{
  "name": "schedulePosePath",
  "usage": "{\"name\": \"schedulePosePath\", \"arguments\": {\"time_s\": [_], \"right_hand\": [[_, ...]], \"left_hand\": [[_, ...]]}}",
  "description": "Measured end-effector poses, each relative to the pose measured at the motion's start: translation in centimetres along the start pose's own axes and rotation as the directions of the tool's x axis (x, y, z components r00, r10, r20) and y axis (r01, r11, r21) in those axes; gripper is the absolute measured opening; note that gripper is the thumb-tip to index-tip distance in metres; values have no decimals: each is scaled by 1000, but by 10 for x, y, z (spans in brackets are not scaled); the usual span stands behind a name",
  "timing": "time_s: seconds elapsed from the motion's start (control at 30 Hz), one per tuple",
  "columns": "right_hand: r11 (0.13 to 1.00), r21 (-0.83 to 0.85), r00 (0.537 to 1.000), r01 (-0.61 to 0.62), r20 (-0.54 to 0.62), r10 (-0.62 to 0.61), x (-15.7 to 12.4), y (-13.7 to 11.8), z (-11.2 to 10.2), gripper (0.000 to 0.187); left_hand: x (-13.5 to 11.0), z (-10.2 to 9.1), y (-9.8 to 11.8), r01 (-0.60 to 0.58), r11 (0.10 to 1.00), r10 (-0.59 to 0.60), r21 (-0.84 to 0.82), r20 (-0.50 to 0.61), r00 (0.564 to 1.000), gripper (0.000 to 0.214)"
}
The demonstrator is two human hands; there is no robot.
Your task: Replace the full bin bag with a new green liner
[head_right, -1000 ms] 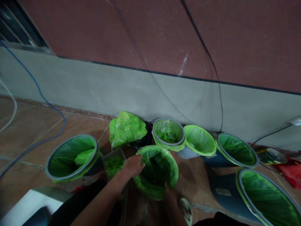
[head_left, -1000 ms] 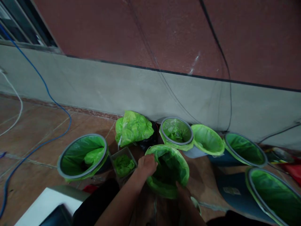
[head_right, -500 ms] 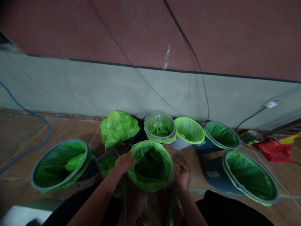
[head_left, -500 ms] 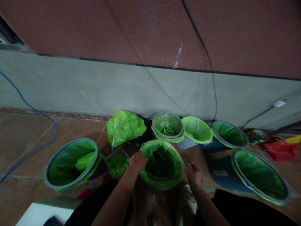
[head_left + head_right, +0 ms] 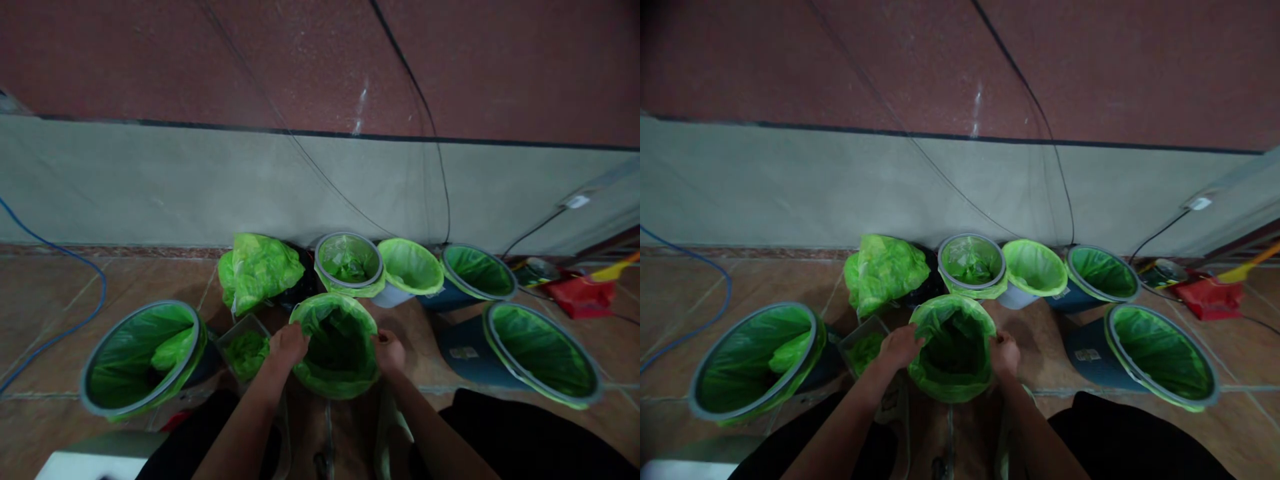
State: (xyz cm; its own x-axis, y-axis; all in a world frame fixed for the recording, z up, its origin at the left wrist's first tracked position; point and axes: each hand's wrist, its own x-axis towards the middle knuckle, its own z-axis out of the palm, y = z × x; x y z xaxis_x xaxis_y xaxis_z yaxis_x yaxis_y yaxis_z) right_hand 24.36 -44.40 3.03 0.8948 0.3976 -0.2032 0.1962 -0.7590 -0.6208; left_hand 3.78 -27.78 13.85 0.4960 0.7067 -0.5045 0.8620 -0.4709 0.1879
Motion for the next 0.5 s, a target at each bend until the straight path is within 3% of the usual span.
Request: {"name": "schedulePosePath", "arguments": {"time_s": [0.13,0.27,0.5], "right_hand": [[977,-198,997,73,51,-64,4,-10,-1,34],[937,-342,994,73,97,-42,4,-16,0,36],[900,-425,989,95,147,-35,1,-11,4,40]], "left_hand": [[0,-1,1,8,1000,-8,-9,14,1000,39],[-1,-3,-2,22,1000,-22,-2,19,1000,38],[2,9,-12,168,984,-168,-62,-5,986,34]]}}
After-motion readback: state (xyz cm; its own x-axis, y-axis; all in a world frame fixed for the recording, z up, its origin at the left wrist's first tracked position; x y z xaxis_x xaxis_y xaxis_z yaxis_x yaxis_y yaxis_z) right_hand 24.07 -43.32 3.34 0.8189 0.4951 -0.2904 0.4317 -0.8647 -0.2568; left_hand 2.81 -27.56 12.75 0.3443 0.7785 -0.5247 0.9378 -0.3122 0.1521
